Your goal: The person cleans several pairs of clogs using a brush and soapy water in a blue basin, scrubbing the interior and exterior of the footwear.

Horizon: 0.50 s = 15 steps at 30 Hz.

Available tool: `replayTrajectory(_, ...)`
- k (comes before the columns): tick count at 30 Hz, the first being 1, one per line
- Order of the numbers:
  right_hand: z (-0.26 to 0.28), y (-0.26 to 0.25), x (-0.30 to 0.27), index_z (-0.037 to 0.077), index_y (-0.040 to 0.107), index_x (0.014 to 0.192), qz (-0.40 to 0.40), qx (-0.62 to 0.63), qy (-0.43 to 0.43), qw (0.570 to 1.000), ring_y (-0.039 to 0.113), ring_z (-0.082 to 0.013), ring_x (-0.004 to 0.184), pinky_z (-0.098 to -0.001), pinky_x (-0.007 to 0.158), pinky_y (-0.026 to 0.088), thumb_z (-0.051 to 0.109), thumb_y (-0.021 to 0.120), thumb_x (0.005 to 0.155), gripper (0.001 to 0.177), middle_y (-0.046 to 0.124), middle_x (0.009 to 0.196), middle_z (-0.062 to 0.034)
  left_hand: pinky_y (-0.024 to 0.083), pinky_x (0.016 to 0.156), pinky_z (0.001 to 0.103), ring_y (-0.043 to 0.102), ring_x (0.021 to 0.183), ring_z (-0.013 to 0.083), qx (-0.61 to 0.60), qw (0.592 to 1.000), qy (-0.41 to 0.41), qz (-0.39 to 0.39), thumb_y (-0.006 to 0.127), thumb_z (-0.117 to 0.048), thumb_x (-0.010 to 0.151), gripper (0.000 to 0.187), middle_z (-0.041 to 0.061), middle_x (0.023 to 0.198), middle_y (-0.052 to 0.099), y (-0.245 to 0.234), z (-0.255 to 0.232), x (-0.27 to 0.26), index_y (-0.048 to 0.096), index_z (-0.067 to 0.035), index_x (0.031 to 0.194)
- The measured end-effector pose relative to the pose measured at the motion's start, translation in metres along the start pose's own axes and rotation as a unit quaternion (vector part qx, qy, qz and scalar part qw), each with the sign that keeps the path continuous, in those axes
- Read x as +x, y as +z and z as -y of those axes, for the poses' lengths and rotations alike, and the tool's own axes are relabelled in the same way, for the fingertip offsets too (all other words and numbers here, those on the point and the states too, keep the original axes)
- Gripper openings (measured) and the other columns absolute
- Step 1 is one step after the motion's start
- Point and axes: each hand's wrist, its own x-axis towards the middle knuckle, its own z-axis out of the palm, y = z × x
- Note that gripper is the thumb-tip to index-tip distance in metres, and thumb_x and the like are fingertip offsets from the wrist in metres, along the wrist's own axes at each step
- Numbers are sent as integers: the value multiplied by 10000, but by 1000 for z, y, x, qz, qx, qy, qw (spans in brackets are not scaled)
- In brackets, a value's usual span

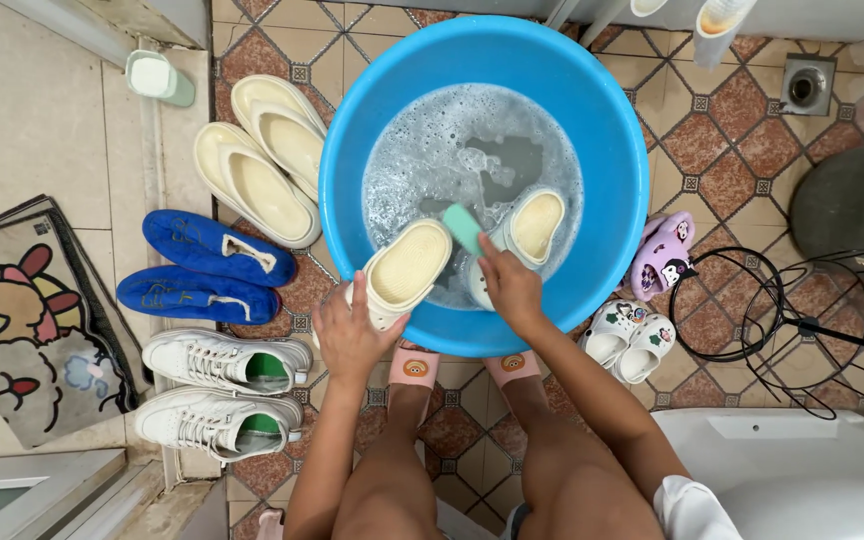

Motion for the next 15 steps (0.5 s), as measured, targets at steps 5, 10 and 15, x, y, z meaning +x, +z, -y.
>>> replayTrajectory(5, -5, 12, -4, 151, 565, 1499, 73, 296, 0, 953, 585, -167, 887, -331, 739, 486, 236, 595, 1131, 378, 648, 1073, -186, 365, 1034, 662, 566, 1291, 417, 83, 992, 15, 93, 812, -544, 645, 858, 211, 1403, 521, -22, -16, 15, 441, -250, 1360)
replayTrajectory(10, 26, -18, -15, 234, 616, 1453, 181, 152, 36, 971, 686, -195, 965, -350, 816, 530, 288, 632, 1069, 388, 703, 1124, -76, 361, 1052, 669, 548, 1261, 461, -52, 996, 3, 75, 872, -512, 660, 815, 255, 1361, 530, -23, -8, 12, 487, -82, 1236)
replayTrajectory(15, 45, -58, 38, 324, 734, 1286, 156, -156, -283, 933, 622, -186, 710, -412, 646, 411, 230, 706, 915, 384, 652, 792, 38, 365, 1082, 642, 590, 1209, 380, -129, 991, 37, 21, 922, -425, 652, 765, 184, 1326, 581, -10, 19, -3, 487, -84, 1181)
